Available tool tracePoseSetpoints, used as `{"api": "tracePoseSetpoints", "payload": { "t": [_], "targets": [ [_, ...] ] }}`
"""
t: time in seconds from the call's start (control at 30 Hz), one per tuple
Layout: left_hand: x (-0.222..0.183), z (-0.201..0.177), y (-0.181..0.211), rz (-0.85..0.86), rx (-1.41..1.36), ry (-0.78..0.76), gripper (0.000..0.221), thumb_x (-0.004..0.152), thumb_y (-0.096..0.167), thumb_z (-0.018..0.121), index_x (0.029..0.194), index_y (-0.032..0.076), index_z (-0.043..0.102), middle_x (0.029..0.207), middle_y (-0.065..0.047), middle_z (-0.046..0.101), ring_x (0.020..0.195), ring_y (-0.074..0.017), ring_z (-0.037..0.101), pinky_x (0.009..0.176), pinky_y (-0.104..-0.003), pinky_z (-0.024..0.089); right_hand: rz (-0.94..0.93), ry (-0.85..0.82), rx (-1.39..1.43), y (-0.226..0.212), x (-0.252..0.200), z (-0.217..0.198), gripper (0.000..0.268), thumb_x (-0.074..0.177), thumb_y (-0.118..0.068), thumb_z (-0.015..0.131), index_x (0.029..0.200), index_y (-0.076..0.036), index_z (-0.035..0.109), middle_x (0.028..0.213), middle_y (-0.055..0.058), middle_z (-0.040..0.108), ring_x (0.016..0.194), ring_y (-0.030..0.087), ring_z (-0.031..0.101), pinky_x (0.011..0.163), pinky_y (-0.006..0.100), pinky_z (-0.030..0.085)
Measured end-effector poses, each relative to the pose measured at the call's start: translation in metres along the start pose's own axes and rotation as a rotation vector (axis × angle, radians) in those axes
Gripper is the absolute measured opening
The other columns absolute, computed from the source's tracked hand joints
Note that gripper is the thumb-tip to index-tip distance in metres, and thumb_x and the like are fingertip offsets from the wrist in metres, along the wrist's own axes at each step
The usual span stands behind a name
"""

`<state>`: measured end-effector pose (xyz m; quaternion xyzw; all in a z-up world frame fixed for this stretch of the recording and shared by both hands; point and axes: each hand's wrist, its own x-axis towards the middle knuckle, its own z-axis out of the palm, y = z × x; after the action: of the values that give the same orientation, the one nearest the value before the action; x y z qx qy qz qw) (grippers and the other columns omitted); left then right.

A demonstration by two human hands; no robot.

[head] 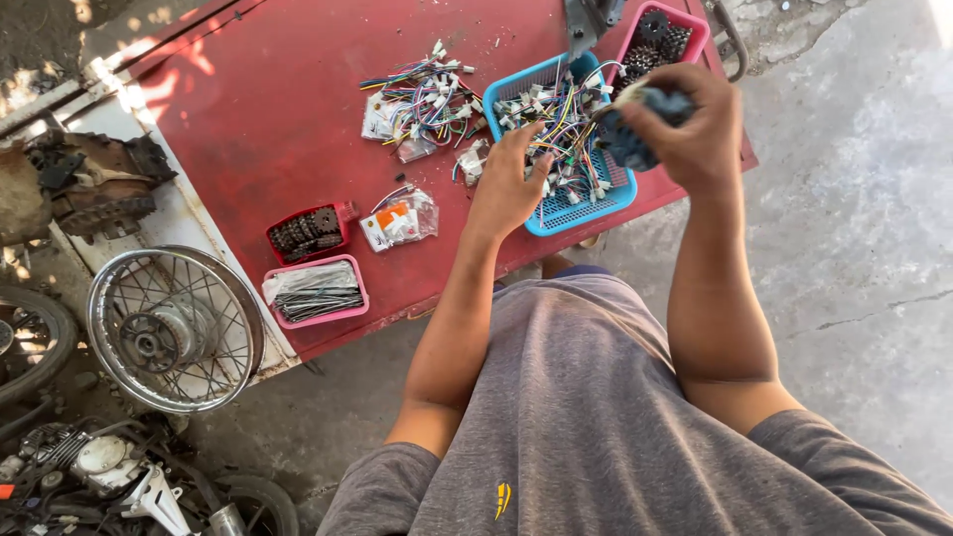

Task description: Sorting and cleaning motorcycle electrical wiring harnesses and connectors on a workbench.

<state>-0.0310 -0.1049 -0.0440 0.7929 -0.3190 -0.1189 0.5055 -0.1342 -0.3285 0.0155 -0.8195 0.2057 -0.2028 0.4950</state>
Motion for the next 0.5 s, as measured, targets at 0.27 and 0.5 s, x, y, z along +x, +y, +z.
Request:
{"api": "tracePoseSetpoints", "payload": {
  "t": [0.27, 0.5],
  "targets": [
    [0.005, 0.005, -0.008, -0.349, -0.103, -0.038, 0.024, 0.101, 0.024, 0.061, 0.112, 0.005, 0.070, 0.101, -0.013, 0.072, 0.086, -0.0242, 0.071, 0.078, -0.037, 0.056, 0.122, -0.380, -0.124, 0.040, 0.025, 0.020, 0.030, 0.091, -0.023, 0.086, 0.108, -0.001, 0.075, 0.091, 0.009, 0.073, 0.083, 0.012, 0.067, 0.075, 0.031, 0.054],
    [-0.012, 0.004, -0.024, -0.482, -0.108, -0.009, 0.027, 0.102, 0.026, 0.061, 0.111, 0.003, 0.070, 0.096, -0.013, 0.073, 0.082, -0.0228, 0.071, 0.075, -0.036, 0.055, 0.349, 0.064, 0.239, 0.077, 0.050, -0.009, 0.023, 0.104, -0.020, 0.081, 0.102, 0.002, 0.074, 0.084, -0.001, 0.067, 0.073, 0.007, 0.059, 0.067, 0.026, 0.048]
  ]
}}
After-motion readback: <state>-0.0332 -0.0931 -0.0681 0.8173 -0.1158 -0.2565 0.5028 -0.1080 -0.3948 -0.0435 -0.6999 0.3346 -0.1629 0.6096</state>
